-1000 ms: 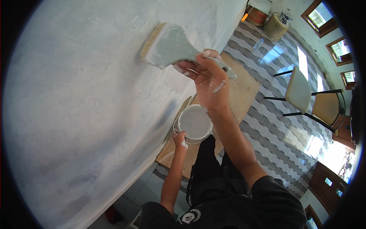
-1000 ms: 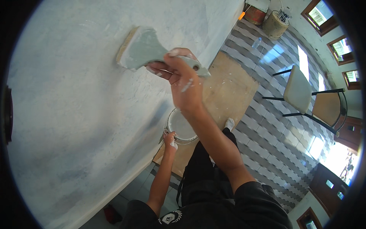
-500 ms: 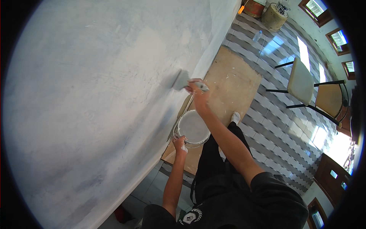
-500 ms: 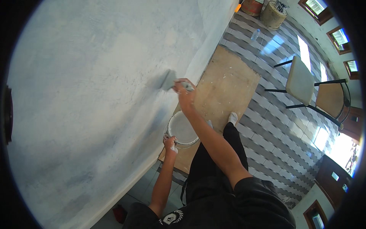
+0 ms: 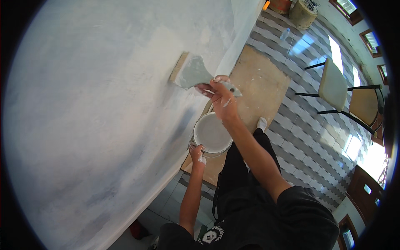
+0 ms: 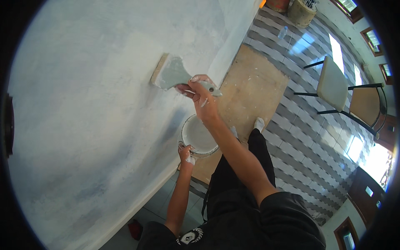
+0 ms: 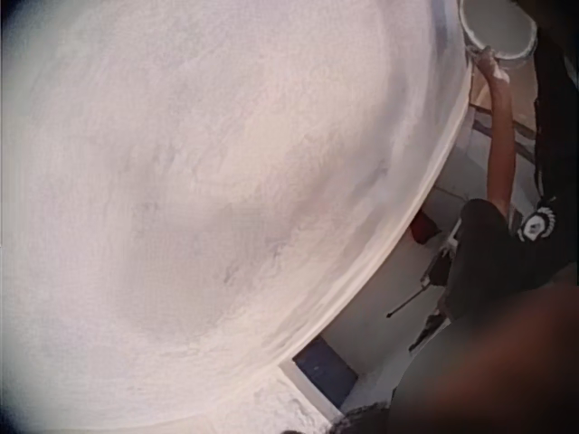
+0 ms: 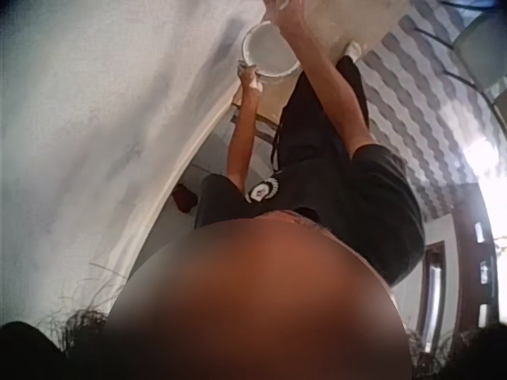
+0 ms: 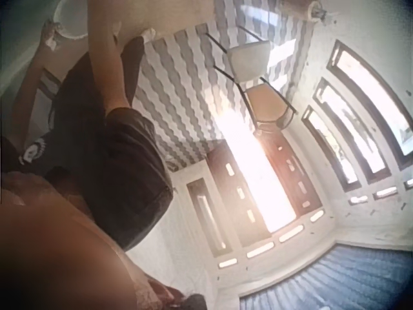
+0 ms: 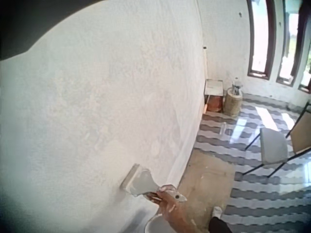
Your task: Apply putty to the wall using a putty knife and a paint bucket.
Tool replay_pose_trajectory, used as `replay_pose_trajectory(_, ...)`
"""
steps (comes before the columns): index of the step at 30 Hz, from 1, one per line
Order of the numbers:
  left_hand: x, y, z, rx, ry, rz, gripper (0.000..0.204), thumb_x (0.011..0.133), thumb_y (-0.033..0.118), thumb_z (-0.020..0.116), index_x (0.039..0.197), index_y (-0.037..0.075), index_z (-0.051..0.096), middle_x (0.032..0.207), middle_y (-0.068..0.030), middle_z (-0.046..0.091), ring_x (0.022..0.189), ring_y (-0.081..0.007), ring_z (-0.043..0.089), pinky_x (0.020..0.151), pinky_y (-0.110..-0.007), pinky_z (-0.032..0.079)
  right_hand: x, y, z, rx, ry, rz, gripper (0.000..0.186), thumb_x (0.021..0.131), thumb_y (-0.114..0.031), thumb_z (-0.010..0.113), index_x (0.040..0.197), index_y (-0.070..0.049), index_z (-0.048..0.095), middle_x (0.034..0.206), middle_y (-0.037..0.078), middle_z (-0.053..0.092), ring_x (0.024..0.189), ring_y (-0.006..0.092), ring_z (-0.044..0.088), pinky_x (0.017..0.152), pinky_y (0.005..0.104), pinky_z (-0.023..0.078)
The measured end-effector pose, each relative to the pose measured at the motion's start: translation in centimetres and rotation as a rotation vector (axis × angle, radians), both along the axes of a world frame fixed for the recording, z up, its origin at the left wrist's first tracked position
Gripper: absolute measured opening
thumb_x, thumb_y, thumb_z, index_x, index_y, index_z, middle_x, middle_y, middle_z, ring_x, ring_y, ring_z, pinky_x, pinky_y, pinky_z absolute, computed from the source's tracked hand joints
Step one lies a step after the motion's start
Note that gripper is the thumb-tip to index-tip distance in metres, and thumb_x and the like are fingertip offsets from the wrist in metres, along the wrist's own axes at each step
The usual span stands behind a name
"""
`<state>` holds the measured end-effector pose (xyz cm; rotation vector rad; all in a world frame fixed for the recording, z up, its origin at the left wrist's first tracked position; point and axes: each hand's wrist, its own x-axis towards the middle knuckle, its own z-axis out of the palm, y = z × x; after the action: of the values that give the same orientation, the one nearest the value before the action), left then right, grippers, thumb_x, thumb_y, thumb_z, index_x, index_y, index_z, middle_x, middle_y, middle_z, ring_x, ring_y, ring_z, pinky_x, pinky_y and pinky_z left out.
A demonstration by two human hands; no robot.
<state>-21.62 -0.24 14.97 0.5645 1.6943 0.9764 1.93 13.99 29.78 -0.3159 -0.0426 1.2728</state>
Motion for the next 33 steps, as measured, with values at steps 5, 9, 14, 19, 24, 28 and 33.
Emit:
replay_pose_trajectory(5, -0.8, -1.2, -3.2, -0.175, 0.109, -0.08, 0.023, 0.063, 0.004, 0.055, 0.084, 0.01, 0.048, 0.067, -0.0051, 0.054, 0.055, -0.0162, 0.054, 0.047, -0.026, 0.041, -2.5, 0.1, -9.4, -0.158, 0.045, 0.045, 0.012, 0.088, -0.005, 0.055, 0.099, -0.009, 0.053, 0.088, 0.009, 0.062, 0.088, 0.0297, 0.067, 0.088, 0.043, 0.05)
replay_pose_trajectory(9, -1.8, -3.2, -7.5, -0.096, -0.031, 0.033, 0.024, 0.06, 0.0, 0.056, 0.075, 0.009, 0.041, 0.066, -0.0047, 0.051, 0.052, -0.016, 0.05, 0.048, -0.027, 0.039, -2.4, -1.7, -13.9, -0.267, -0.018, 0.001, 0.008, 0.086, -0.004, 0.059, 0.094, -0.004, 0.057, 0.092, 0.01, 0.063, 0.087, 0.0273, 0.066, 0.085, 0.0379, 0.052)
replay_pose_trajectory(14, -3.3, -4.8, -12.2, -0.218, 0.079, 0.108, 0.028, 0.058, -0.002, 0.057, 0.075, 0.01, 0.039, 0.065, -0.003, 0.048, 0.052, -0.0138, 0.046, 0.047, -0.028, 0.036, -3.8, -4.9, -19.4, -0.489, -0.183, 0.145, 0.039, 0.089, -0.01, 0.058, 0.124, 0.003, 0.049, 0.104, 0.016, 0.064, 0.092, 0.0233, 0.065, 0.086, 0.0325, 0.05)
replay_pose_trajectory(19, -3.8, -5.7, -14.6, -0.196, 0.044, 0.115, 0.029, 0.058, -0.004, 0.058, 0.078, 0.009, 0.041, 0.07, -0.0018, 0.049, 0.055, -0.0135, 0.045, 0.049, -0.027, 0.035, -8.0, -5.6, -25.1, -0.625, -0.263, 0.123, 0.045, 0.09, -0.013, 0.059, 0.13, 0.004, 0.047, 0.108, 0.014, 0.063, 0.096, 0.0207, 0.064, 0.085, 0.0314, 0.051)
replay_pose_trajectory(24, -2.8, -5.7, -15.0, -0.177, -0.023, 0.114, 0.028, 0.06, -0.003, 0.059, 0.079, 0.008, 0.043, 0.074, -0.0031, 0.051, 0.061, -0.0148, 0.048, 0.052, -0.027, 0.037, -11.1, -4.1, -23.8, -0.601, -0.346, 0.132, 0.039, 0.089, -0.013, 0.061, 0.124, 0.004, 0.054, 0.106, 0.012, 0.064, 0.096, 0.0186, 0.063, 0.086, 0.0294, 0.05)
replay_pose_trajectory(28, -3.9, -4.8, -15.2, -0.13, -0.092, 0.18, 0.033, 0.06, -0.006, 0.057, 0.09, 0.006, 0.049, 0.084, -0.006, 0.056, 0.067, -0.0169, 0.053, 0.055, -0.028, 0.041, -11.9, -5.3, -16.1, -0.599, -0.428, 0.164, 0.039, 0.088, -0.013, 0.063, 0.123, 0.004, 0.055, 0.106, 0.012, 0.065, 0.096, 0.0175, 0.063, 0.086, 0.0294, 0.049)
replay_pose_trajectory(33, -7.8, -3.6, -15.1, -0.106, -0.09, 0.049, 0.045, 0.064, -0.007, 0.055, 0.108, 0.002, 0.052, 0.099, -0.0099, 0.059, 0.077, -0.0191, 0.059, 0.061, -0.027, 0.047, -7.8, -8.5, -11.3, -0.358, -0.366, 0.445, 0.038, 0.085, -0.012, 0.065, 0.118, 0.004, 0.059, 0.107, 0.014, 0.065, 0.096, 0.0192, 0.063, 0.088, 0.0314, 0.049)
